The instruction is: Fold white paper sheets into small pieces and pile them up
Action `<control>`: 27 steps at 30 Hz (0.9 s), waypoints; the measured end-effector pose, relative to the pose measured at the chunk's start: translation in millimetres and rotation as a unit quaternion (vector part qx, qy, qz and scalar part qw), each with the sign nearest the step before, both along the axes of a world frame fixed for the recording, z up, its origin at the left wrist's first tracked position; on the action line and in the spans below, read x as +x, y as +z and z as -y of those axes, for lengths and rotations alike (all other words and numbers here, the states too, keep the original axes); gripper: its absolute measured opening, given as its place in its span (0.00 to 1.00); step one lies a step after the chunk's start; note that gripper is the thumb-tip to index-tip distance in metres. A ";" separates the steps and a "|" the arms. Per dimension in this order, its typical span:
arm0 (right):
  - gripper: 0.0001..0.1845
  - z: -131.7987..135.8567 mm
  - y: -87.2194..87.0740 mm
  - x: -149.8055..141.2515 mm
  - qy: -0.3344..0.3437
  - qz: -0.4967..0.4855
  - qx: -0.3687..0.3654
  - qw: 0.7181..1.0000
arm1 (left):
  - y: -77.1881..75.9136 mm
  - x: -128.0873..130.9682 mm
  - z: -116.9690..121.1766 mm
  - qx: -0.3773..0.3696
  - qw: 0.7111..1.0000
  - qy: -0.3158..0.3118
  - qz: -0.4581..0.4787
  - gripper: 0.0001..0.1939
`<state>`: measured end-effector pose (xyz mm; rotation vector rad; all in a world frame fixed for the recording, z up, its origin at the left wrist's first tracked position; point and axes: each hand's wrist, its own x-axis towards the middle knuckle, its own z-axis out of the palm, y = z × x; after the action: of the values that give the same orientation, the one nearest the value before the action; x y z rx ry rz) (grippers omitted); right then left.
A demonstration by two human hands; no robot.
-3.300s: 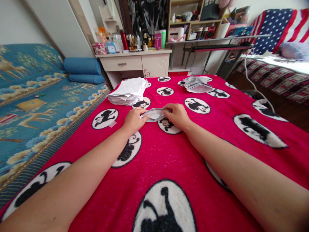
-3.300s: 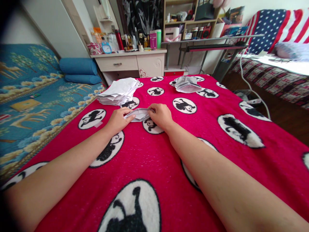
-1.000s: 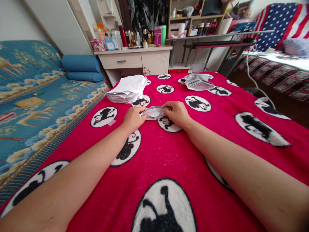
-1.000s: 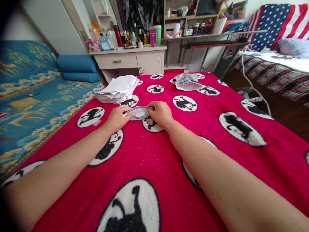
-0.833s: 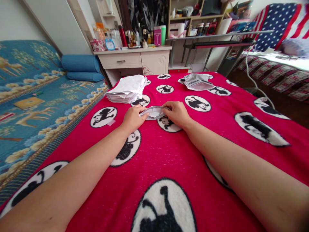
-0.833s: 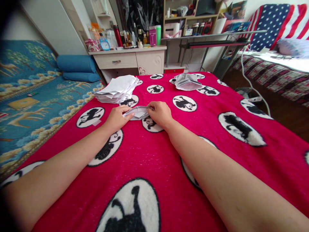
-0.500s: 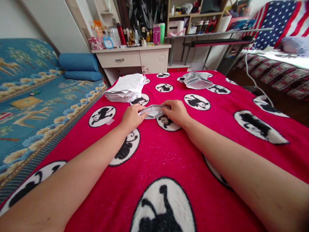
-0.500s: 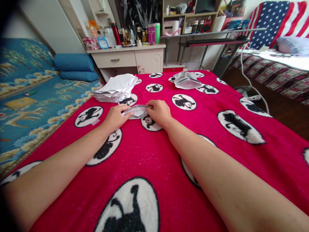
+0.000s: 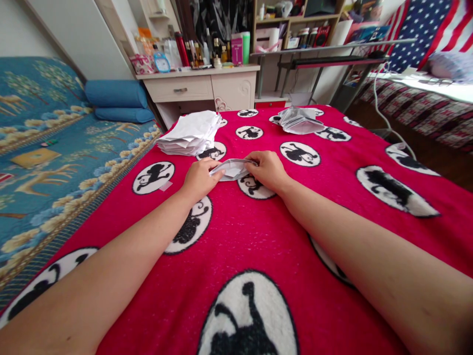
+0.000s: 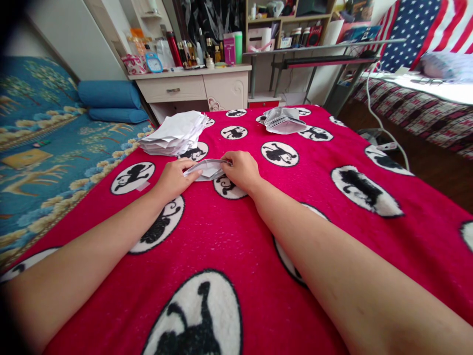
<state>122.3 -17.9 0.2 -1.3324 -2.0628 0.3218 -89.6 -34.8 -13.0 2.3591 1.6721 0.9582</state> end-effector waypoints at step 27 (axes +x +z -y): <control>0.12 -0.4 -0.5 -1.1 -0.008 0.015 -0.005 1.000 | 1.9 0.9 1.7 -0.013 1.000 0.000 0.012 0.14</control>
<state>121.2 -17.5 -0.3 -1.3675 -2.0768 0.3077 -88.8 -36.5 -11.0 2.3218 1.6661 0.9550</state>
